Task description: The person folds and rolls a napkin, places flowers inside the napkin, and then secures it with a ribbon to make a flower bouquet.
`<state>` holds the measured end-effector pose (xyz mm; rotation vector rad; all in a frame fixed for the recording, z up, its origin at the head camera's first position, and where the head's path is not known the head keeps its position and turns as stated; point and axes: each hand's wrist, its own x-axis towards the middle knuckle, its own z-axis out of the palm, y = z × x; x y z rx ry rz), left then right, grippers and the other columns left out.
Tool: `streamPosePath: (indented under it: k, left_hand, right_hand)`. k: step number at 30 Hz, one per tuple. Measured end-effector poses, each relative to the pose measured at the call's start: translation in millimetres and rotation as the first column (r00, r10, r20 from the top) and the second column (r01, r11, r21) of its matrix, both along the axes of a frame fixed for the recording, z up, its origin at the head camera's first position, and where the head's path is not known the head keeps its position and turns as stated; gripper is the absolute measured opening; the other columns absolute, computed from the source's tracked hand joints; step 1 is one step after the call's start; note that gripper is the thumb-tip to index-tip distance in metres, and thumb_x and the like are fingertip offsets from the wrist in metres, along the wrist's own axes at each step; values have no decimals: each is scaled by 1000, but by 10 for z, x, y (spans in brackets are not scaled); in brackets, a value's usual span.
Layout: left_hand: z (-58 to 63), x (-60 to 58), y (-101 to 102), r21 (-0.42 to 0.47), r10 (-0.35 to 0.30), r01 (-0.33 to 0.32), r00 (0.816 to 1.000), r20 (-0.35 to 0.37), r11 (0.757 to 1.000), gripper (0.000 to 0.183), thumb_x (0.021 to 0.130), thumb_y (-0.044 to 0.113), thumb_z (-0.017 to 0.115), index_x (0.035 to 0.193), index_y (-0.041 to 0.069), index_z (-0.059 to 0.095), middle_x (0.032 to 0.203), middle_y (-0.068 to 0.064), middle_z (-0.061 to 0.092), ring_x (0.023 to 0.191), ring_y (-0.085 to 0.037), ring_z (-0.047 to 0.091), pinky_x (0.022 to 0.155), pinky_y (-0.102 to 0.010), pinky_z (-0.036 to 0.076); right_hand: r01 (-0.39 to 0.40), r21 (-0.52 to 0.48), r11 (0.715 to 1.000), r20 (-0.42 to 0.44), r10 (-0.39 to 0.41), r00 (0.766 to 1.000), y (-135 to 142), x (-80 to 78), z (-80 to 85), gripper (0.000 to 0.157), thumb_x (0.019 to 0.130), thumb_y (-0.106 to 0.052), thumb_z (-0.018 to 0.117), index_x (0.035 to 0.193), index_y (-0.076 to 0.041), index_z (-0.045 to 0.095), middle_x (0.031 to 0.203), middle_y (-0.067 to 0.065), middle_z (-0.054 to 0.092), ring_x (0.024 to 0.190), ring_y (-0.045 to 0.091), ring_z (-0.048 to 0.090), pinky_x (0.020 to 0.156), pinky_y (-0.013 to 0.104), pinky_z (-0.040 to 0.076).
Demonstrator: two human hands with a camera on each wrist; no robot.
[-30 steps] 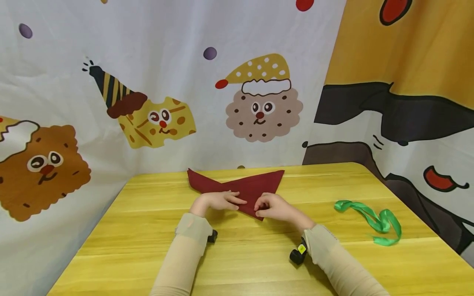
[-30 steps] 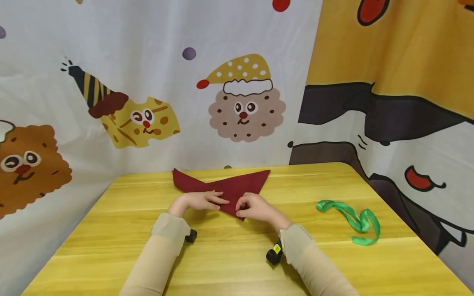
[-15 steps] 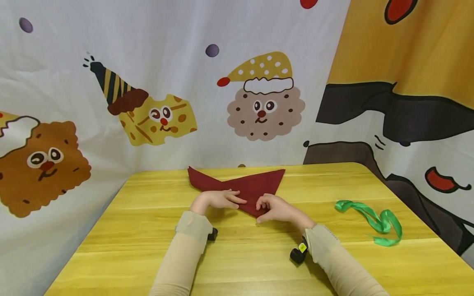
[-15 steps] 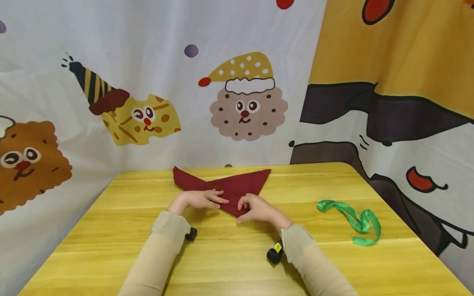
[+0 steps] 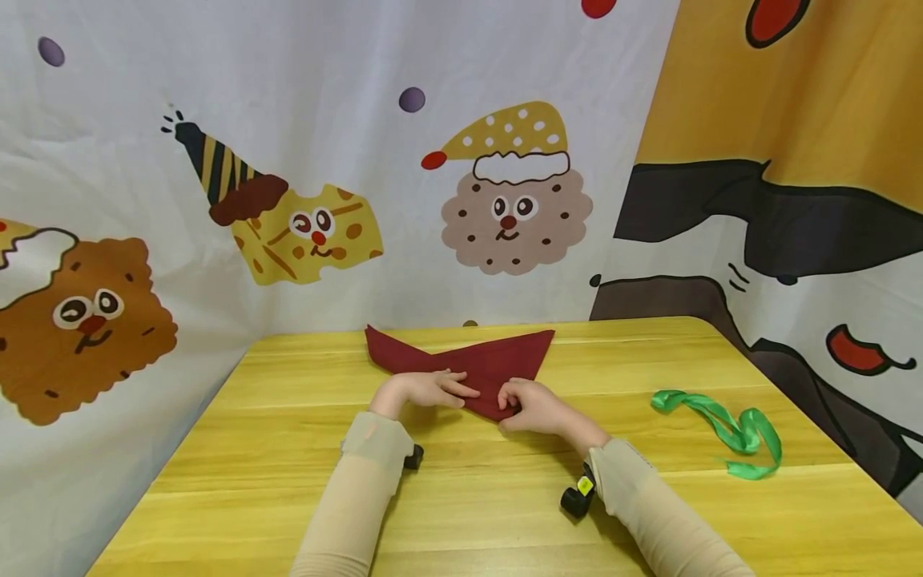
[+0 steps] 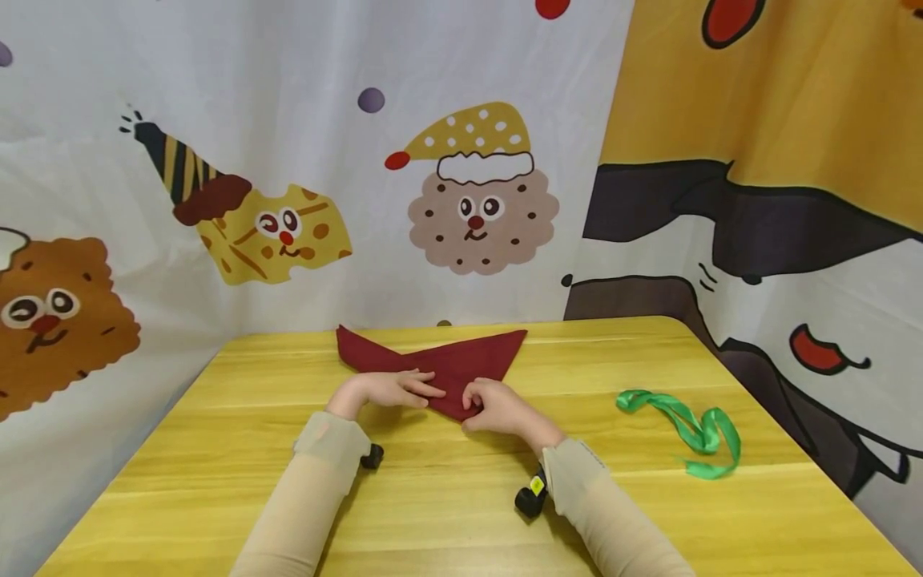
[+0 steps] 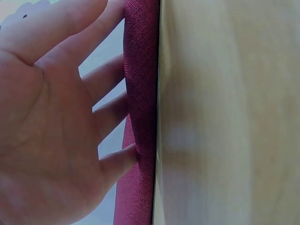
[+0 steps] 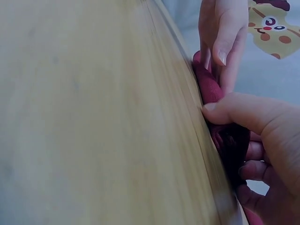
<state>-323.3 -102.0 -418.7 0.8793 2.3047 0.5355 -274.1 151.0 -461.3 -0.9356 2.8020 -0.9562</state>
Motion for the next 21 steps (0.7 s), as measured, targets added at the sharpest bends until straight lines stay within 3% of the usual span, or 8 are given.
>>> streamPosePath:
  k: [5,9,16,21]
  left_hand:
    - [-6,-1,1,-3,1,-1,1000,-7,1000,42,101,33,52,143,32,49,160,-2,18,147,-29,0,114,-53,7]
    - [8,6,17,-4,-3,3,1000,-14,1000,43,100,34,53,143,31,50,160,-3,19,147,-30,2,114,-54,8]
    - [58,34,39,-9,-12,12,1000,-15,1000,45,99,34,55,144,28,49,159,-6,20,146,-33,5,114,-53,12]
    - [105,56,50,1,-14,14,1000,-8,1000,49,97,31,60,145,25,48,159,-7,19,146,-34,5,113,-53,13]
  right_hand:
    - [10,-20,1000,-20,-10,1000,-11,7,-8,18,74,-10,75,83,-14,60,74,-2,46,69,12,42,66,31,37]
    - [28,-40,999,15,-28,1000,-9,16,-8,14,79,-10,74,84,-14,62,75,-3,49,66,11,44,66,30,39]
    - [28,-123,992,110,-14,994,23,4,-19,9,84,-10,71,86,-13,63,76,-5,55,60,9,51,65,29,45]
    - [26,-203,979,224,20,974,64,-21,-18,7,86,-11,69,88,-8,63,75,-3,60,60,11,55,60,26,46]
